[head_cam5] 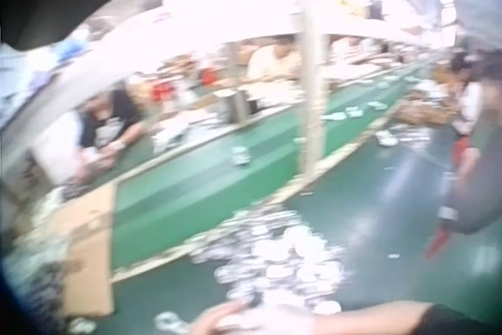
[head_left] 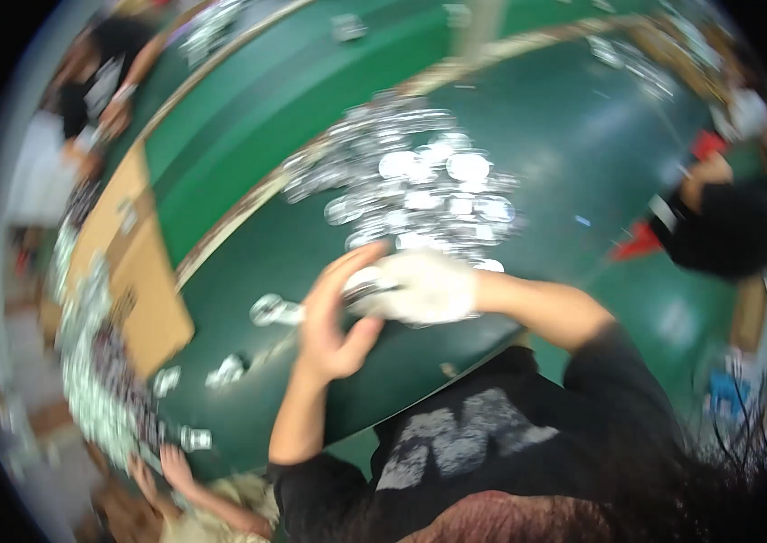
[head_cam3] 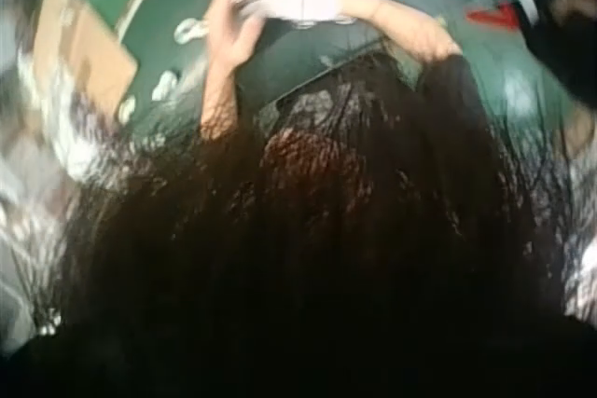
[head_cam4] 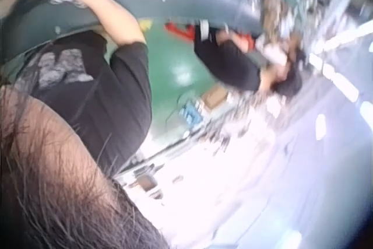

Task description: The person assembles mechanical components by hand, combining metal rings and plastic levers into completed assemblies on a factory production line.

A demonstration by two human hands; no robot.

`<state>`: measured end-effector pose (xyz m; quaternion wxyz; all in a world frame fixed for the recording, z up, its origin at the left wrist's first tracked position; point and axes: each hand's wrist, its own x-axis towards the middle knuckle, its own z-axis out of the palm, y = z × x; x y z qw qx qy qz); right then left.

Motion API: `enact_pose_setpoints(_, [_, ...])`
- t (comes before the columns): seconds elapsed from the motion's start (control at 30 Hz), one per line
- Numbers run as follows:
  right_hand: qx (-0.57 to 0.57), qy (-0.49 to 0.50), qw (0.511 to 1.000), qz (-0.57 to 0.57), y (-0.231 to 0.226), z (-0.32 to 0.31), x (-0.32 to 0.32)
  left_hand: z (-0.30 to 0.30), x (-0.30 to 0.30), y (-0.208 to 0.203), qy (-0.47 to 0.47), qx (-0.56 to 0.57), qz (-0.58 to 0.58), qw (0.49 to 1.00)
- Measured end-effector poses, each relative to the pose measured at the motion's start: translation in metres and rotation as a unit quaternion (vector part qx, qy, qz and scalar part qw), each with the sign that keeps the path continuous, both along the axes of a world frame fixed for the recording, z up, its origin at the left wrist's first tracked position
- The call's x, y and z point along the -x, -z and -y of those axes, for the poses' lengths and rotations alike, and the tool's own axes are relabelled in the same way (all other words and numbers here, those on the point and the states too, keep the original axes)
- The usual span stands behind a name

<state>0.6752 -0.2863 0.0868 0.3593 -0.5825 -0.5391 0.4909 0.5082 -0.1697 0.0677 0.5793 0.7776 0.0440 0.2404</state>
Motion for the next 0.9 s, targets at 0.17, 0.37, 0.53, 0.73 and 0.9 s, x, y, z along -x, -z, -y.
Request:
enact_pose_setpoints(0.17, [-0.085,0.022,0.977,0.195,0.010,0.008,0.006,0.017,-0.008,0.010,-0.034,0.099,0.028,0.994])
enact_pose_setpoints(0.37, [-0.183,0.129,0.924,0.311,0.024,0.006,0.025,0.019,-0.012,0.015,-0.069,0.048,0.068,0.994])
enact_pose_setpoints(0.53, [-0.047,0.045,0.978,0.197,0.003,-0.009,0.009,0.001,-0.008,0.017,0.004,0.167,0.102,0.981])
enact_pose_setpoints(0.73, [-0.123,0.076,0.940,0.309,0.018,0.001,0.019,0.011,-0.007,0.026,-0.031,0.171,0.065,0.983])
enact_pose_setpoints(0.9, [-0.104,0.100,0.954,0.263,0.026,0.002,0.026,0.011,-0.009,0.023,-0.063,0.134,0.031,0.989])
